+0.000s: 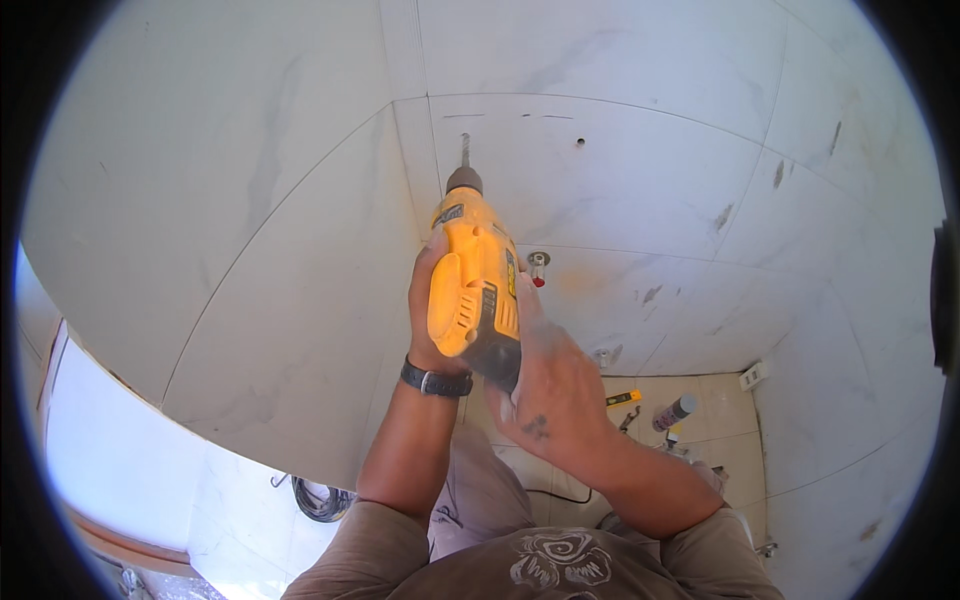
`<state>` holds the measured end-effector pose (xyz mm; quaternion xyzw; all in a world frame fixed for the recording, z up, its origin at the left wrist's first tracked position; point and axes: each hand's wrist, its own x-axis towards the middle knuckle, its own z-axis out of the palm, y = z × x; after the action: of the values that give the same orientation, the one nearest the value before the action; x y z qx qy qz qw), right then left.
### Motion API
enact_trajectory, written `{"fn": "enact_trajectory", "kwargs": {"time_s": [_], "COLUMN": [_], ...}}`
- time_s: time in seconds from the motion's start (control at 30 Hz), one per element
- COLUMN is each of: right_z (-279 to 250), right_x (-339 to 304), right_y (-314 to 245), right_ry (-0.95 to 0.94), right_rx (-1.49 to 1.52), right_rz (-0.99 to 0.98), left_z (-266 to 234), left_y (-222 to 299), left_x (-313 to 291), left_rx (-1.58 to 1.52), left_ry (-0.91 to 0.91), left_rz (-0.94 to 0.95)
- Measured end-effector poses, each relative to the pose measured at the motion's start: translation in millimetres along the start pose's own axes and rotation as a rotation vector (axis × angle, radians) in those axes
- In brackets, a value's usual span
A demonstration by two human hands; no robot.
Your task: The person marks two points on a tiled wall with a marker, then uses a corded drill to create holes at those locations. After drilling, the person walks to an adjacent room and opens a plastic bag containing small hardware items.
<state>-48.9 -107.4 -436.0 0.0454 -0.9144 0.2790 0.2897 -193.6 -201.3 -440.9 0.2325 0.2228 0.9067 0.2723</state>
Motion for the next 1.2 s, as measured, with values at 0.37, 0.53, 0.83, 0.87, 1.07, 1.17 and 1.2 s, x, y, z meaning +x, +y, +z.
{"fn": "enact_trajectory", "kwargs": {"time_s": [0.37, 0.53, 0.83, 0.87, 1.07, 1.17, 1.2], "right_z": [-9, -11, -18, -19, -19, -24, -26], "right_x": [2, 3, 6, 6, 12, 10, 9], "right_y": [-2, -7, -15, -16, -28, -32, -32], "right_ry": [0.044, 0.014, -0.012, -0.008, -0.002, -0.133, -0.120], "right_rx": [0.009, -0.015, 0.036, 0.035, -0.054, -0.080, -0.076], "right_rz": [0.006, 0.003, -0.019, -0.041, -0.030, 0.074, 0.067], "left_z": [5, 7, 13, 12, 10, 14, 16], "left_y": [-5, -2, 8, 9, 14, 14, 13], "left_x": [8, 6, 6, 6, 7, 5, 5], "left_rx": [-0.083, -0.097, -0.070, -0.083, -0.103, -0.117, -0.120], "left_ry": [-0.042, -0.055, -0.084, -0.074, -0.098, -0.057, -0.040], "left_rz": [0.002, -0.016, -0.093, -0.099, -0.117, -0.125, -0.126]}}
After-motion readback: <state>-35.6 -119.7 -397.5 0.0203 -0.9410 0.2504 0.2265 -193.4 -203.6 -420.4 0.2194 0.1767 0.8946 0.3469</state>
